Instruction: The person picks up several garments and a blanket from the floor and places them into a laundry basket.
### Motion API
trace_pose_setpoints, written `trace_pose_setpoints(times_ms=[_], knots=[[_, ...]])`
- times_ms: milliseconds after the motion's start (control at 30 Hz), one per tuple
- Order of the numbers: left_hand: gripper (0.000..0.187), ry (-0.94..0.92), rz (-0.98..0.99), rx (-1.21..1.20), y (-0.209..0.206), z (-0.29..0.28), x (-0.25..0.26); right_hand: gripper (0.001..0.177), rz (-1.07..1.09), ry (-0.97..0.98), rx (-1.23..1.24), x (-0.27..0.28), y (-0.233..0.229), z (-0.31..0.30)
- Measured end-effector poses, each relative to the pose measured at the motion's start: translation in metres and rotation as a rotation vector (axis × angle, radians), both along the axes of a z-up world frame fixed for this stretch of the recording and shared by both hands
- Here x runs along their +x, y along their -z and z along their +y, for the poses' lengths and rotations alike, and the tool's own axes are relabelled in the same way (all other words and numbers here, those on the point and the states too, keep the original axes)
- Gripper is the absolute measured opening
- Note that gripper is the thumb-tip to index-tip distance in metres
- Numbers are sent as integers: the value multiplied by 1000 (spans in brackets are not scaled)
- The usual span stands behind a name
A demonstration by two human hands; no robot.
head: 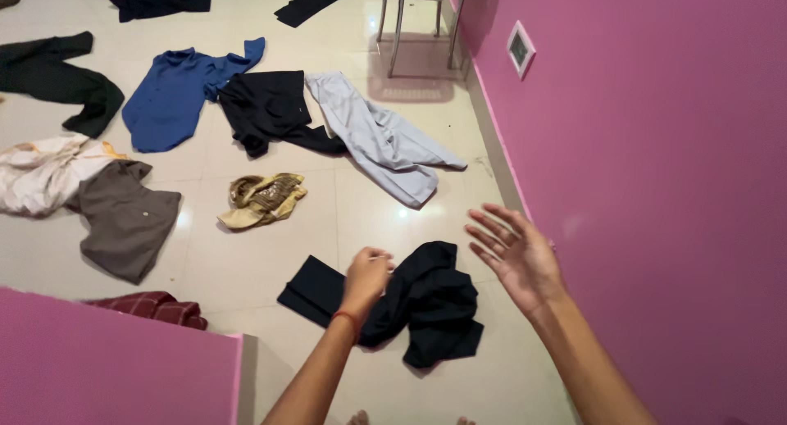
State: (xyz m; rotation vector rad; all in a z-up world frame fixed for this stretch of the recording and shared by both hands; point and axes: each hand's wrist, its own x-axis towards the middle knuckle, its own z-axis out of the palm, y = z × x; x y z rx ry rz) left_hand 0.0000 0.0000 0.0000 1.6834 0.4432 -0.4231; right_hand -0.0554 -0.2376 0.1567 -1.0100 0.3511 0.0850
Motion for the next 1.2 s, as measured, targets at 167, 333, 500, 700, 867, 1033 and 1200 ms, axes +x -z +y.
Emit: trace_pose_setpoints(times_ms=[167,333,500,700,867,1033,1200], knots=[[30,512,-210,602,-71,-14,29,46,29,-50,-171,18,-15,67],[31,760,-345,736,-71,-30,70,36,-160,-112,-496,42,-6,100],[27,881,-342,898,-1,-55,102,29,-131,-155,-845,54,15,108],[27,1108,-482,1194,126,-85,106,37,-119,-178,-858,76,92,94],[24,1280,-389,1266,226,-105,91,51,-40,-271,-895,86,210,89],[25,1348,-369,1287,314,-113,96,66,406,-497,-1175,128,318,98],[27,1365,-341,1267,372,-108,98,55,-418,-391,-1010,84,374,30]])
